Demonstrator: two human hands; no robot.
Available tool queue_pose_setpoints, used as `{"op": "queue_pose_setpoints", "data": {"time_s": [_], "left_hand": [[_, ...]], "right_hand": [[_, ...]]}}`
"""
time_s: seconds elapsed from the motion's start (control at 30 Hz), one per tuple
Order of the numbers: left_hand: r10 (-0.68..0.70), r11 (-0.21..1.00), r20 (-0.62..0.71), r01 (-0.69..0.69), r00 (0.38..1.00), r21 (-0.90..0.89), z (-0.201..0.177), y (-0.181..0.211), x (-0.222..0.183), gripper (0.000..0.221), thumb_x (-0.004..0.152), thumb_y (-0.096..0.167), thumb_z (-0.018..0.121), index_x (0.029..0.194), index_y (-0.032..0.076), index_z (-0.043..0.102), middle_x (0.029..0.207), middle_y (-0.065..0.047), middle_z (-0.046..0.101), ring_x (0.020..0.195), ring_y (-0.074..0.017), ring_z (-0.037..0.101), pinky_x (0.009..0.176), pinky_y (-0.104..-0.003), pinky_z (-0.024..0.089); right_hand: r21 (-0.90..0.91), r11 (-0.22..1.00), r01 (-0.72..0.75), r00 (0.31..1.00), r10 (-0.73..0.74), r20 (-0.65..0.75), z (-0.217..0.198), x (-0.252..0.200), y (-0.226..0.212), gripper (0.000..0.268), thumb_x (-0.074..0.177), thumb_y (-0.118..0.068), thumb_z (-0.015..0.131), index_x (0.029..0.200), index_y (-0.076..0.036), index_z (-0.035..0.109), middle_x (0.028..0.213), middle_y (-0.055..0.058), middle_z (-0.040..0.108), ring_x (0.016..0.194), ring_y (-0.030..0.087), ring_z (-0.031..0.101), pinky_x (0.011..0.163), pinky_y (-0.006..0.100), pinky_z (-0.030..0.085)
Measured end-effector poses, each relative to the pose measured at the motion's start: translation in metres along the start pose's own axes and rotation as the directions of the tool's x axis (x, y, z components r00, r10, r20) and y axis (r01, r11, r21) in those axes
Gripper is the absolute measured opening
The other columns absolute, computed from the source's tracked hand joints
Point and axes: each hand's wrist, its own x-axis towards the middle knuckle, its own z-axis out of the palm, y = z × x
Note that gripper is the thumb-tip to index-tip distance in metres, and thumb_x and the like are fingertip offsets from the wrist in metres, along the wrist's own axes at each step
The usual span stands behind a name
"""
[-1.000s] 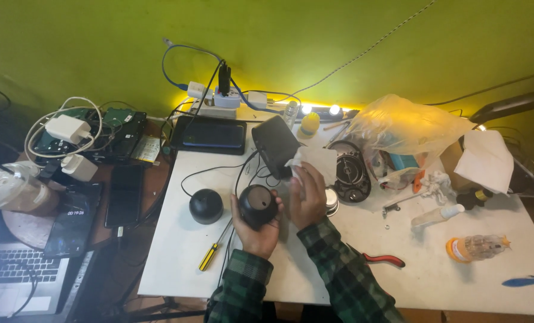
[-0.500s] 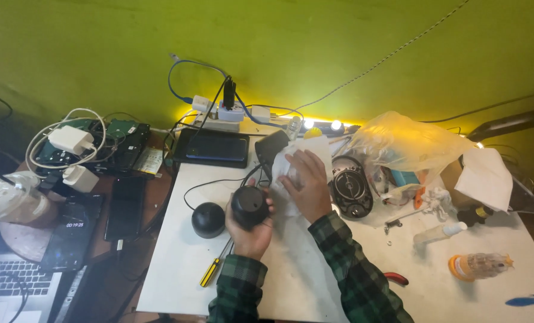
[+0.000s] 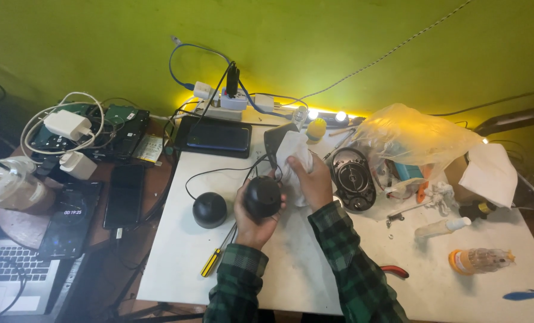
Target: Sealing a speaker housing by applying sealant and cleaning the component with a cloth.
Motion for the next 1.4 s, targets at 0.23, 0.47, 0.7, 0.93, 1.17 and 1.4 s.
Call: {"op": "queue_pose_setpoints", "data": {"time_s": [0.23,0.47,0.7,0.93,1.17,1.4], "left_hand": [[-0.012,1.000,0.033,0.013,0.999,-0.005,-0.004,0.001,0.003,0.065,0.088,0.054,0.058,0.131,0.004,0.061,0.102,-0.022,0.065,0.078,-0.0382,0.070,0.066,-0.044,0.063],[-0.004,1.000,0.055,0.003,0.998,0.020,0.003,-0.001,-0.006,0.074,0.089,0.054,0.056,0.139,0.000,0.055,0.103,-0.022,0.064,0.079,-0.0356,0.068,0.067,-0.042,0.063],[0.008,0.999,0.084,-0.004,0.996,-0.041,-0.007,0.000,0.002,0.076,0.090,0.055,0.054,0.144,0.001,0.050,0.104,-0.020,0.061,0.081,-0.0343,0.065,0.068,-0.042,0.061],[0.012,1.000,0.087,-0.011,0.996,-0.006,-0.005,-0.002,-0.003,0.080,0.091,0.058,0.050,0.147,0.000,0.046,0.103,-0.019,0.060,0.081,-0.0324,0.066,0.068,-0.039,0.061],[0.010,1.000,0.137,-0.007,0.990,-0.027,-0.004,-0.001,-0.004,0.079,0.092,0.057,0.048,0.149,0.003,0.044,0.106,-0.020,0.059,0.079,-0.0313,0.066,0.066,-0.039,0.061],[0.040,0.999,0.195,-0.033,0.980,-0.037,-0.005,-0.001,-0.005,0.076,0.092,0.056,0.047,0.151,0.009,0.042,0.108,-0.022,0.058,0.078,-0.0325,0.066,0.066,-0.040,0.061]], "right_hand": [[-0.023,0.999,0.025,0.979,-0.019,0.202,-0.020,0.010,0.000,0.090,0.066,-0.055,0.092,0.139,-0.013,0.062,0.127,0.021,0.068,0.127,0.036,0.062,0.100,0.046,0.051],[0.080,0.997,0.019,0.991,-0.029,0.129,-0.013,0.016,0.017,0.057,0.100,-0.058,0.062,0.123,-0.007,0.070,0.111,0.016,0.073,0.114,0.029,0.068,0.096,0.045,0.053],[0.286,0.948,0.141,0.935,-0.222,0.276,-0.028,0.016,0.028,0.050,0.102,-0.035,0.062,0.138,-0.001,0.061,0.130,0.022,0.068,0.128,0.029,0.058,0.110,0.052,0.044],[0.257,0.961,0.105,0.939,-0.181,0.294,-0.025,0.008,0.013,0.081,0.070,-0.026,0.094,0.136,0.004,0.058,0.128,0.024,0.065,0.129,0.032,0.057,0.109,0.048,0.044],[0.183,0.980,0.076,0.972,-0.114,0.207,-0.019,0.024,0.030,0.050,0.098,-0.052,0.069,0.116,-0.005,0.071,0.097,0.011,0.072,0.097,0.021,0.069,0.083,0.040,0.055],[-0.051,0.955,0.293,0.913,-0.264,0.311,-0.059,0.011,0.034,0.076,0.082,-0.032,0.081,0.146,-0.003,0.053,0.132,0.028,0.065,0.130,0.044,0.058,0.108,0.054,0.045]]}}
